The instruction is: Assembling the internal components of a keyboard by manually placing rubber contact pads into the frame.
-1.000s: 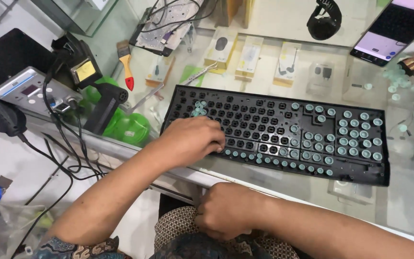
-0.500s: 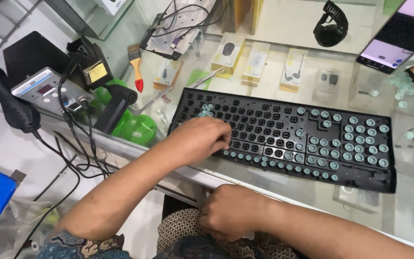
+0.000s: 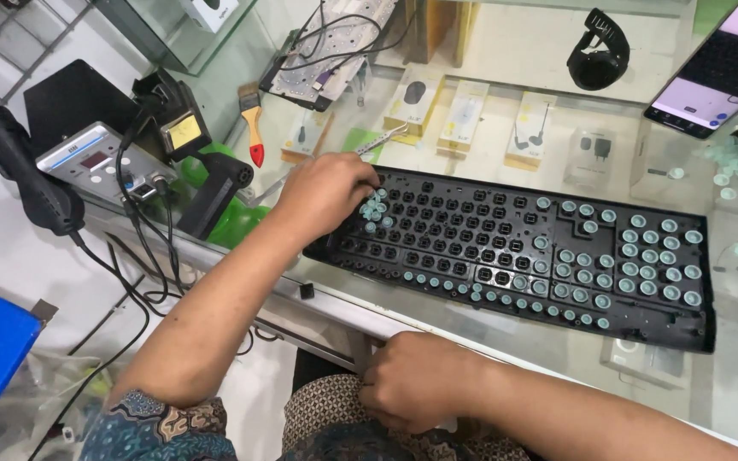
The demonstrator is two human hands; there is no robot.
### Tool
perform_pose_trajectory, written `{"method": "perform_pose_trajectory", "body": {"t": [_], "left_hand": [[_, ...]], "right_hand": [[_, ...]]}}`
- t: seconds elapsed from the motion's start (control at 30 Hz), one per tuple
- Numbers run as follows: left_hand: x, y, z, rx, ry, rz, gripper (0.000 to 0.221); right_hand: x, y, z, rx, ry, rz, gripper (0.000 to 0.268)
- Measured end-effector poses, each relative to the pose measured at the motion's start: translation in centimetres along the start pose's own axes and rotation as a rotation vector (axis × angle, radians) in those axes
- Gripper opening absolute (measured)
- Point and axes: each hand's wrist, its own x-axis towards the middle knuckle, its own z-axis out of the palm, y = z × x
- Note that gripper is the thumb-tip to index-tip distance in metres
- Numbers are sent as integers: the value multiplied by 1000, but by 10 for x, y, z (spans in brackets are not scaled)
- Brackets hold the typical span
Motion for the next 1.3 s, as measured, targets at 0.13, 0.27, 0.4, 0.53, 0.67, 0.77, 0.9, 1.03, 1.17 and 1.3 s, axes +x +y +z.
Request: {"method": "perform_pose_trajectory", "body": {"t": [0.13,0.27,0.4,0.53,0.67,0.77,0.9,1.03,1.17,1.3], "left_hand": [[-2,3,-9,18,-31,10,7],[-16,14,-22,-144,66,8,5],[-38,46,-9,-231,-226,120,7],[-43,61,-7,-183,-361,49,7],[-44,59,-1,-140,-303,125,4],[-42,62,-4,-111,-328,106,4],[-41,65,-8,-112,-352,102,5],[-37,62,-5,-113,-334,76,5],[-29,66,-5,-147,-252,88,10],[-16,87,-1,-153,-291,127,8]], "right_hand": [[1,-5,-17,1,-232,42,45],[0,-5,-16,-19,-204,46,41],[2,-2,-12,-30,-121,7,37],[2,-1,-2,-36,-87,-4,35],[1,0,1,-58,-25,-6,35],[1,1,1,-38,-5,-13,32],[0,1,2,-32,16,-22,33],[0,-1,-2,-28,-11,-8,35],[1,-2,-4,-46,-31,-12,36],[0,0,3,-31,47,-23,32]]}}
